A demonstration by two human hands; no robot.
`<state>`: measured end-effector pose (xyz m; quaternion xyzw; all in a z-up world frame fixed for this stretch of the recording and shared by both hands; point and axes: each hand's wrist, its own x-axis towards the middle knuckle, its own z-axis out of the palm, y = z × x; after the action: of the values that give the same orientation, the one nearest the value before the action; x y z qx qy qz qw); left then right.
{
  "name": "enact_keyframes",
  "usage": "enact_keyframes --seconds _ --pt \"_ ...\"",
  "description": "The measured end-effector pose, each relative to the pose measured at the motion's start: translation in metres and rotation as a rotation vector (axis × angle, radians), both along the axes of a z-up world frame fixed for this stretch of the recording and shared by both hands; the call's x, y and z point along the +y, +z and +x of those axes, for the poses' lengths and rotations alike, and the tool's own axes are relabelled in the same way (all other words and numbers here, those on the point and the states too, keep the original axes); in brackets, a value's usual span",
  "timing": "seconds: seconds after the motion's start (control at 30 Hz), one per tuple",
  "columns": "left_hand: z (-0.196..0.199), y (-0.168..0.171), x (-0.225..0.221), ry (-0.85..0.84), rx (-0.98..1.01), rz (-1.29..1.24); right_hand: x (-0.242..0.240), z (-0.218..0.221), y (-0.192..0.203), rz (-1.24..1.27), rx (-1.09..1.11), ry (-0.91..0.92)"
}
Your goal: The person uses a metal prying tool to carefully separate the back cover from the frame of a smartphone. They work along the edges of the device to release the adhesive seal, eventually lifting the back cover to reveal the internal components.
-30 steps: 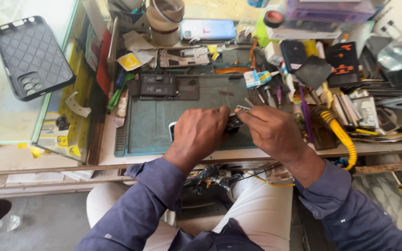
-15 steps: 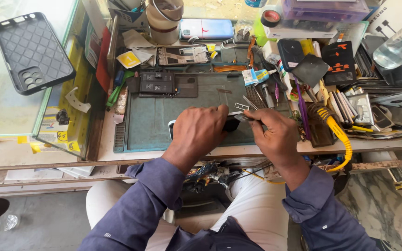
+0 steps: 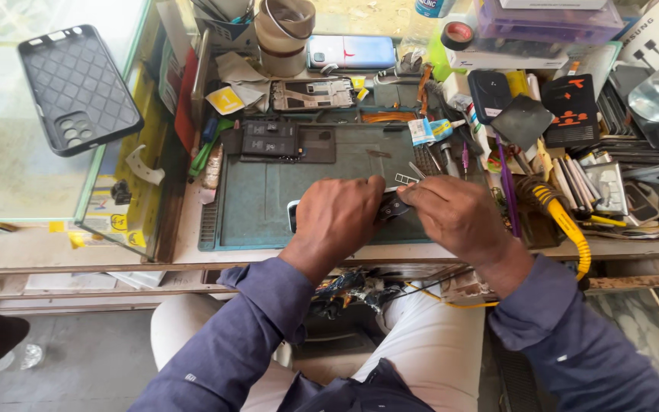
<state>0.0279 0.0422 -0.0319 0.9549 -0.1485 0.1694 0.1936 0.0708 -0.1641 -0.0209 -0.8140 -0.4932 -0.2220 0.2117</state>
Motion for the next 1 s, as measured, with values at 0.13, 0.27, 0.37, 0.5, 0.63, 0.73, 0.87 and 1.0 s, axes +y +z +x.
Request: enact_keyframes --seconds 0.13,0.27,0.37,0.5,0.63,0.73,0.87,1.0 --pt "0.0 0.002 0.001 -0.008 0.07 0.01 -0.001 -0.003 0.012 -0.007 0.106 -0.019" --pt "-0.003 -0.004 -0.002 0.021 0.033 -0.02 0.001 -0.015 0.011 0.029 0.158 -0.066" --pt "-0.003 -0.006 -0.002 0.028 0.002 -0.018 0.0 -0.021 0.011 0.095 0.188 -0.026" --pt "-0.005 -0.009 0.0 -0.008 -0.091 -0.069 -0.001 -0.024 0.006 0.119 0.101 -0.138" --pt "-0.005 -0.009 0.0 0.02 -0.031 -0.044 -0.002 -0.019 0.001 0.14 0.12 -0.13" --pt "-0.002 -0.007 -0.001 0.033 -0.001 -0.045 -0.006 -0.016 -0.002 0.142 0.121 -0.117" --pt "-0.003 -0.008 -0.002 0.038 0.017 -0.036 -0.007 -0.014 -0.011 0.141 0.138 -0.126" --pt "-0.001 -0.006 -0.002 0.021 0.05 -0.021 -0.006 -0.008 -0.015 0.124 0.085 -0.061"
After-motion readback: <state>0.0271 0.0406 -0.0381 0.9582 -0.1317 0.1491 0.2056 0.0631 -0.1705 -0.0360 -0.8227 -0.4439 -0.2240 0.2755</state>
